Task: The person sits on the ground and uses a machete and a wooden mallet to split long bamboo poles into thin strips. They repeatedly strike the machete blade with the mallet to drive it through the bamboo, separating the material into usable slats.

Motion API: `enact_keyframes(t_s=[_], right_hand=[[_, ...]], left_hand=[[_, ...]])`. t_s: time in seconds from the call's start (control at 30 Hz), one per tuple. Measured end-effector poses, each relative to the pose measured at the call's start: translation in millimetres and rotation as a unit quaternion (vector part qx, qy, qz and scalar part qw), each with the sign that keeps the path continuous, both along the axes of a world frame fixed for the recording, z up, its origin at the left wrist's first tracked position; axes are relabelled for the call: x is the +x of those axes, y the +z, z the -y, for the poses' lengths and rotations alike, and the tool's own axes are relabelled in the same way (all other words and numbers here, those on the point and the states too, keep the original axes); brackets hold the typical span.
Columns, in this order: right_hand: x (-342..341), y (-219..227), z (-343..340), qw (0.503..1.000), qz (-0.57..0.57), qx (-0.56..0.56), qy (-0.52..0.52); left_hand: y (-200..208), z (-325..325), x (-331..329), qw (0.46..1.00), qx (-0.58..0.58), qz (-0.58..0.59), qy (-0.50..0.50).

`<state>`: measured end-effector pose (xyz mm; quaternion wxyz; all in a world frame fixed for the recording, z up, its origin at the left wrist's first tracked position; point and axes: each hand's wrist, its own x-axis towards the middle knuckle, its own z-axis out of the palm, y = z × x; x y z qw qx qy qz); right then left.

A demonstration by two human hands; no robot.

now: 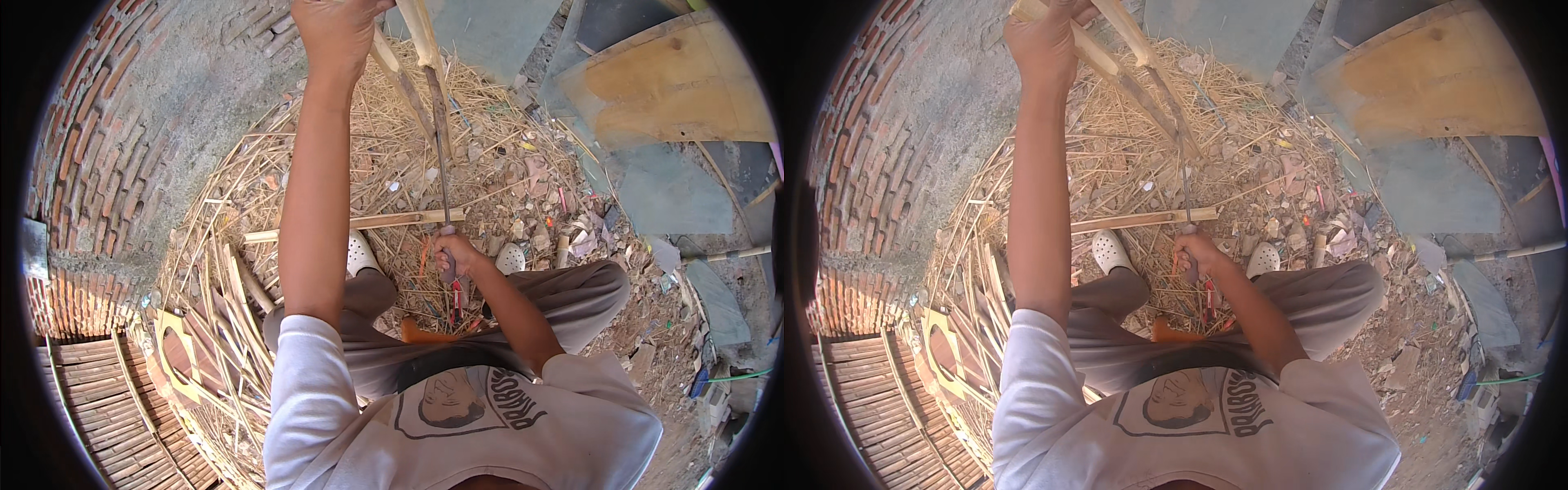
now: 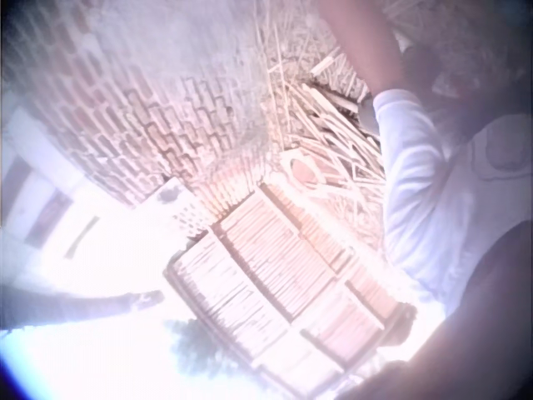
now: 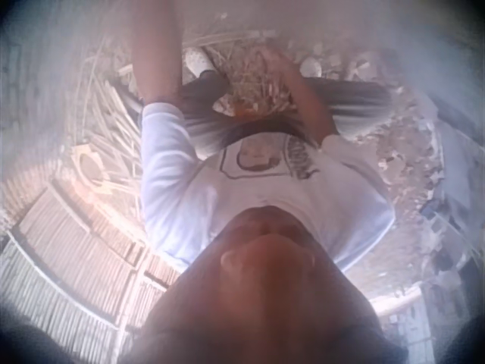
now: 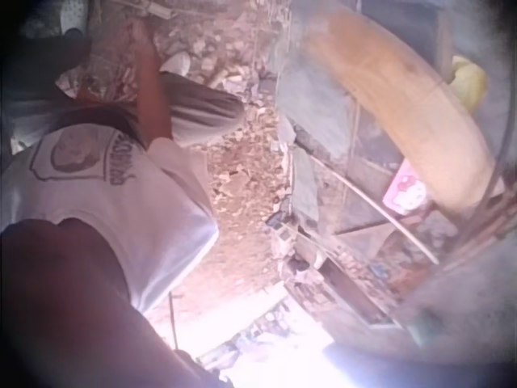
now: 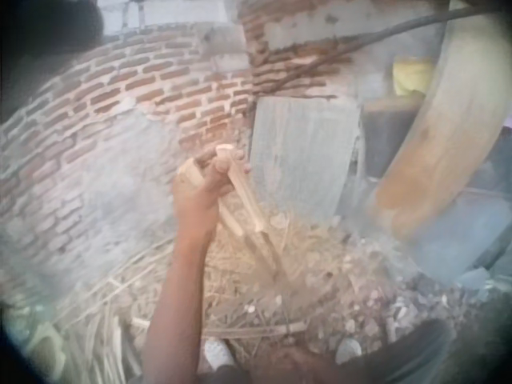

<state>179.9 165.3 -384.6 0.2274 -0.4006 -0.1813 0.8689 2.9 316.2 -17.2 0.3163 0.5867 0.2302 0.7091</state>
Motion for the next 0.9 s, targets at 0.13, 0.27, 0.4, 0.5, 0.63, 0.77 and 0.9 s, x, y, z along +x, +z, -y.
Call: enact_keyframes(t_s=[0.13,0.27,0.4,0.5,0.63,0.77,0.9], right_hand=[[-13.6,8.1,2.2,0.949,-0.311,-0.009,0.052],[-23.3,0.9,9.7,0.894,-0.448,0.002,0.034],[-17.0,19.9,-2.4,0.98,-0.194,0.049,0.015],[1.6,3.0,-22.6,0.971,0.17,0.162,-0.052],[27.5,-7.0,-35.1,0.798,0.46,0.37,-0.119],[30.4,-22.3,-50.6,0.743,0.542,0.389,-0.065],[42.7,-29.2,-65.2,0.769,0.571,0.288,-0.014]], left_hand=[[0.9,-14.9,-5.1,0.999,0.009,0.006,-0.03],[6.5,-30.3,7.9,0.997,0.026,-0.019,-0.064],[15.3,-44.6,20.3,0.998,0.046,-0.034,-0.011],[16.7,-54.1,32.9,1.0,-0.006,0.013,-0.006],[18.1,-61.7,45.4,1.0,0.009,0.011,0.028],[23.8,-49.1,53.0,0.997,0.054,-0.008,0.057],[26.2,-29.3,72.1,0.97,-0.013,-0.108,0.218]])
